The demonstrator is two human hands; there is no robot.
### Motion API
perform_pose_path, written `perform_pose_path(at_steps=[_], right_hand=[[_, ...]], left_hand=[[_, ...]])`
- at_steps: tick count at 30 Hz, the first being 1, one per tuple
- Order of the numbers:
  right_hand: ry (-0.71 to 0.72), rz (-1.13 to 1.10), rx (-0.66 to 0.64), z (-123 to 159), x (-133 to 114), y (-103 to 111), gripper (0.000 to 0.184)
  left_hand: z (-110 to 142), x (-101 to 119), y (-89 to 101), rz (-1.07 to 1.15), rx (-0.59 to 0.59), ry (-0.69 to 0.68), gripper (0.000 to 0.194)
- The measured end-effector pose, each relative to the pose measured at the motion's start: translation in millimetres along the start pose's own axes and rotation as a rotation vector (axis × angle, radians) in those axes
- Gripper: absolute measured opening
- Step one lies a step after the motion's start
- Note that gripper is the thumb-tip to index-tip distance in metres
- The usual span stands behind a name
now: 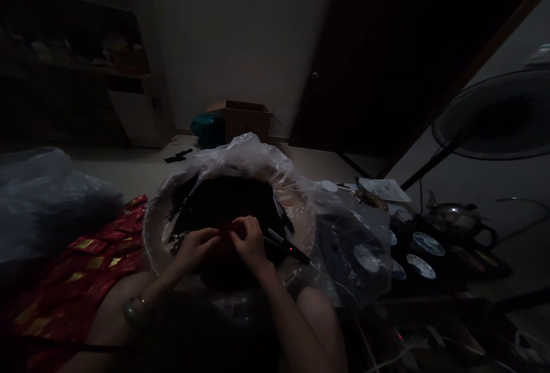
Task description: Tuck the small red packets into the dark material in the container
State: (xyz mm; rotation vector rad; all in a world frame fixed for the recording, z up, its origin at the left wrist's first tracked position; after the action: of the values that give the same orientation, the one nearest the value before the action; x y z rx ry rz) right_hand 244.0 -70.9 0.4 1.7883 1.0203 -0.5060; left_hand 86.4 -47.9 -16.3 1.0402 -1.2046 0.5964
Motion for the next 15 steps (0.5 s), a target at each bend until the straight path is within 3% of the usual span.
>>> perform_pose_path(at_steps=[6,10,15], right_hand=[[0.157,0.190,0.141,13.1,-9.7,-0.9,0.019],[0.200,0.251,0.202,18.1,-15.5,-1.4,0.007],[0.147,0.259,0.029,13.2,-11.6,-6.1,0.007]], left_hand=[[0.8,-0.4,-3.7,-0.004,0.058,-0.005,0.033],[1.5,-0.9,-3.1,-0.015,0.079,0.001,0.031],[3.7,3.7,-4.0,-0.097,0.063,-0.051,0.024]])
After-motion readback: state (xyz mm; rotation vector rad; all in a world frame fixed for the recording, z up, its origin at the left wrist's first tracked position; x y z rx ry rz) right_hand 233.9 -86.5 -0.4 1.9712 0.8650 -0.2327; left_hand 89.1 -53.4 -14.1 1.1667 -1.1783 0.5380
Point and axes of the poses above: each hand's wrist, its own z-axis away from the middle knuckle, its own y-axis out of the back of the hand, x = y × z, the point moved 5 cm from there along -z, towards the middle knuckle, and after that the axes turned 12 degrees about -x, right-handed, at the moved point
